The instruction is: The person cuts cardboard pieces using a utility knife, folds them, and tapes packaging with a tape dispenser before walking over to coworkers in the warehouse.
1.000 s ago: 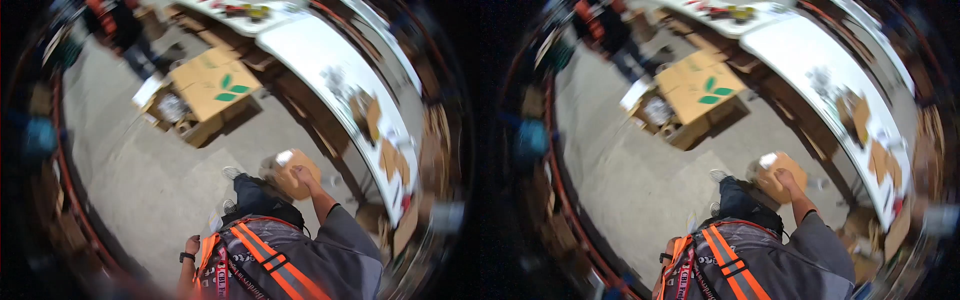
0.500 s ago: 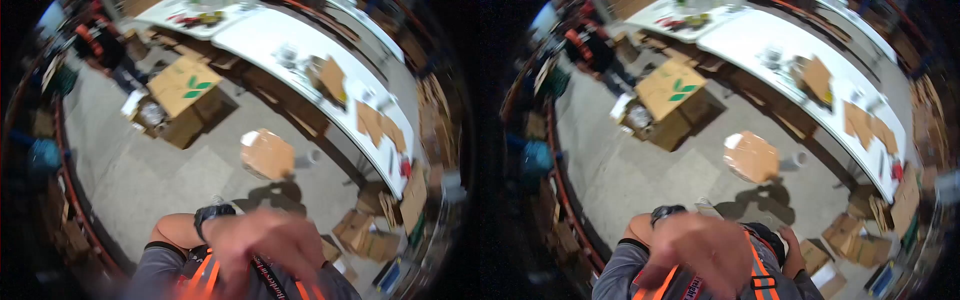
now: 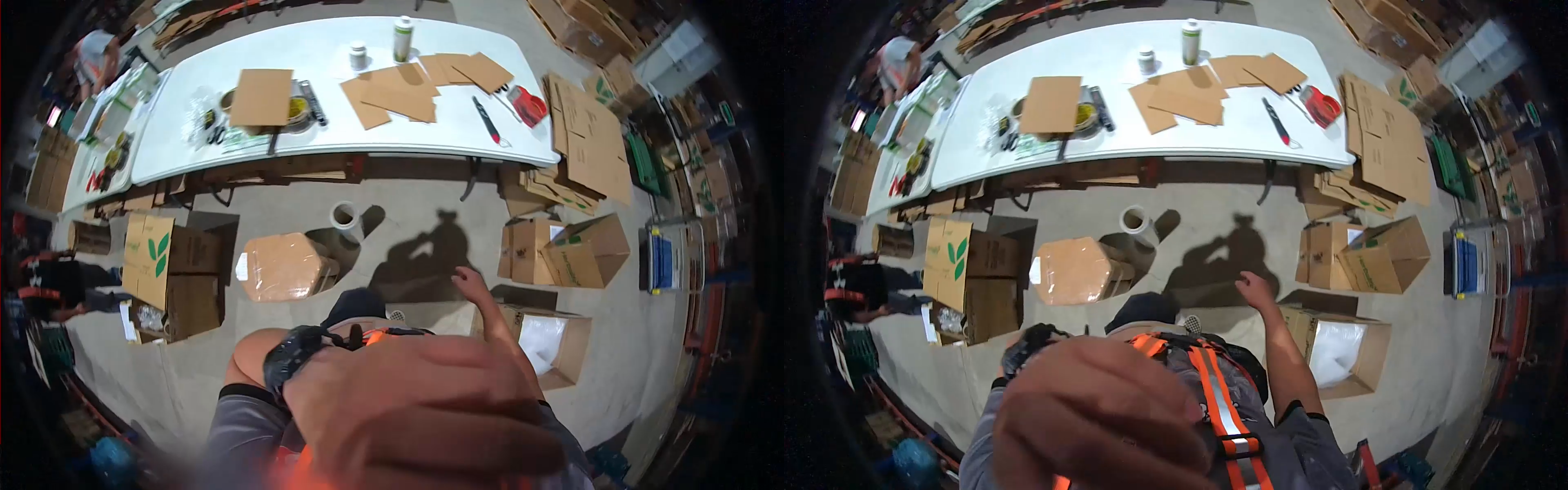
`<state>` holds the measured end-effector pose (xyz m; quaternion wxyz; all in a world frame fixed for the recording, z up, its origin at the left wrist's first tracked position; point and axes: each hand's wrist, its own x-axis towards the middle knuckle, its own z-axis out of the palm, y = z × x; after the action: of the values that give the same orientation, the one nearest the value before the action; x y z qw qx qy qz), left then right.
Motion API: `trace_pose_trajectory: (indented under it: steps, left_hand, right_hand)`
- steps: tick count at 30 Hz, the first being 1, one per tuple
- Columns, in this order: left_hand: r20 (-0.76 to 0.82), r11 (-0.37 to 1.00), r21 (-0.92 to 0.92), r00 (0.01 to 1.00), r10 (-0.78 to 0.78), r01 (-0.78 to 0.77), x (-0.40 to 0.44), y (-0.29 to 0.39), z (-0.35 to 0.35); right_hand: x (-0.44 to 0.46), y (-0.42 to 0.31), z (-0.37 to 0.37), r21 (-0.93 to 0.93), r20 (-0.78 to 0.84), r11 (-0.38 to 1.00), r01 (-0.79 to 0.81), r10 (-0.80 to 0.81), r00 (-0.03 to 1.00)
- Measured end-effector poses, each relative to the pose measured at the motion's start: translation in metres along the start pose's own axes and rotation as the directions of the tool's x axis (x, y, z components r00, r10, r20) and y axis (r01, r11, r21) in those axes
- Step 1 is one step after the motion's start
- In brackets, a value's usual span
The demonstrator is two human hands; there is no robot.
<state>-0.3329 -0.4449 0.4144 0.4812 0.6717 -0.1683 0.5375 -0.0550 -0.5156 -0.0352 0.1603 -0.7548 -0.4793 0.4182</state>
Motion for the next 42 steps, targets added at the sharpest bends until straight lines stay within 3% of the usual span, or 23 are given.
trace_pose_trajectory:
  steps: [2,6,9,11,12,15,16,18,19,20,21,22,23,24,25,27,29,32,35,36,37,39,42]
  left_hand:
    - [0.015,0.996,-0.072,0.999,-0.042,0.043,0.018,-0.024,-0.012]
    - [-0.006,0.970,-0.212,0.993,-0.121,0.117,0.036,-0.081,-0.054]
    - [0.012,0.956,-0.258,0.990,-0.142,0.141,0.055,-0.130,-0.112]
    - [0.037,0.780,-0.625,0.999,-0.008,0.029,0.062,-0.185,-0.141]
    - [-0.056,0.645,-0.761,0.984,-0.171,0.069,0.043,-0.181,-0.126]
    - [-0.226,0.526,-0.847,0.948,-0.223,-0.077,0.072,-0.209,-0.156]
    - [-0.007,0.584,-0.812,1.000,-0.020,0.006,0.064,-0.241,-0.180]
    - [-0.094,0.796,-0.598,0.994,0.053,-0.099,0.071,-0.274,-0.213]
    - [-0.088,0.793,-0.605,0.996,0.033,-0.079,0.065,-0.284,-0.232]
    - [0.041,0.891,-0.370,0.962,-0.269,0.265,0.052,-0.295,-0.252]
    - [0.076,0.822,-0.074,0.825,-0.560,0.564,0.042,-0.312,-0.265]
    - [-0.079,0.754,0.251,0.789,-0.610,0.608,0.035,-0.344,-0.272]
    - [-0.281,0.529,0.204,0.566,-0.775,0.824,-0.010,-0.381,-0.282]
    - [-0.552,0.533,0.233,0.562,-0.616,0.813,-0.066,-0.428,-0.292]
    - [-0.707,0.334,0.152,0.338,-0.621,0.930,-0.114,-0.456,-0.309]
    - [-0.846,-0.038,0.381,0.332,-0.417,0.924,-0.180,-0.475,-0.328]
    - [-0.852,-0.225,0.479,0.387,-0.353,0.848,-0.217,-0.485,-0.328]
    - [-0.880,-0.383,0.445,0.318,-0.352,0.809,-0.224,-0.494,-0.320]
    - [-0.938,-0.458,0.300,0.171,-0.300,0.837,-0.200,-0.503,-0.312]
    - [-0.949,-0.497,0.251,0.110,-0.295,0.831,-0.193,-0.505,-0.310]
    - [-0.951,-0.508,0.247,0.105,-0.292,0.825,-0.195,-0.508,-0.310]
    - [-0.950,-0.498,0.264,0.133,-0.283,0.826,-0.206,-0.512,-0.314]
    - [-0.923,-0.496,0.338,0.178,-0.341,0.800,-0.218,-0.497,-0.323]
  right_hand:
    - [0.016,-0.010,-0.002,0.016,0.002,0.999,-0.029,0.029,1.000]
    - [0.053,-0.052,-0.029,0.007,0.101,0.990,0.140,-0.140,0.985]
    - [0.115,-0.078,-0.058,-0.023,0.032,0.980,0.198,-0.197,0.980]
    - [0.161,-0.093,-0.071,-0.049,0.014,0.981,0.190,-0.190,0.982]
    - [0.183,-0.100,-0.077,-0.068,0.018,0.974,0.218,-0.217,0.976]
    - [0.241,-0.161,-0.101,-0.196,-0.007,0.917,0.347,-0.355,0.935]
    - [0.261,-0.184,-0.105,-0.243,-0.032,0.887,0.392,-0.412,0.911]
    - [0.304,-0.214,-0.104,-0.341,-0.061,0.850,0.402,-0.447,0.893]
    - [0.318,-0.234,-0.105,-0.362,-0.066,0.855,0.371,-0.420,0.905]
    - [0.335,-0.253,-0.106,-0.386,-0.072,0.855,0.347,-0.403,0.913]
    - [0.353,-0.261,-0.104,-0.427,-0.092,0.831,0.355,-0.431,0.897]
    - [0.371,-0.268,-0.100,-0.471,-0.109,0.805,0.362,-0.460,0.881]
    - [0.406,-0.253,-0.078,-0.623,-0.069,0.736,0.265,-0.389,0.919]
    - [0.406,-0.268,-0.090,-0.601,-0.075,0.740,0.302,-0.429,0.900]
    - [0.400,-0.284,-0.102,-0.577,-0.078,0.742,0.341,-0.466,0.881]
    - [0.407,-0.283,-0.103,-0.573,-0.084,0.738,0.357,-0.487,0.870]
    - [0.416,-0.273,-0.105,-0.555,-0.097,0.735,0.390,-0.523,0.847]
    - [0.414,-0.268,-0.120,-0.517,-0.072,0.755,0.402,-0.507,0.859]
    - [0.415,-0.269,-0.137,-0.436,-0.198,0.878,0.197,-0.308,0.931]
    - [0.413,-0.267,-0.141,-0.377,-0.235,0.896,0.234,-0.338,0.911]
    - [0.413,-0.267,-0.140,-0.377,-0.224,0.895,0.239,-0.339,0.914]
    - [0.417,-0.274,-0.138,-0.228,-0.205,0.832,0.506,-0.549,0.810]
    - [0.411,-0.296,-0.120,-0.075,0.049,0.844,0.532,-0.529,0.847]
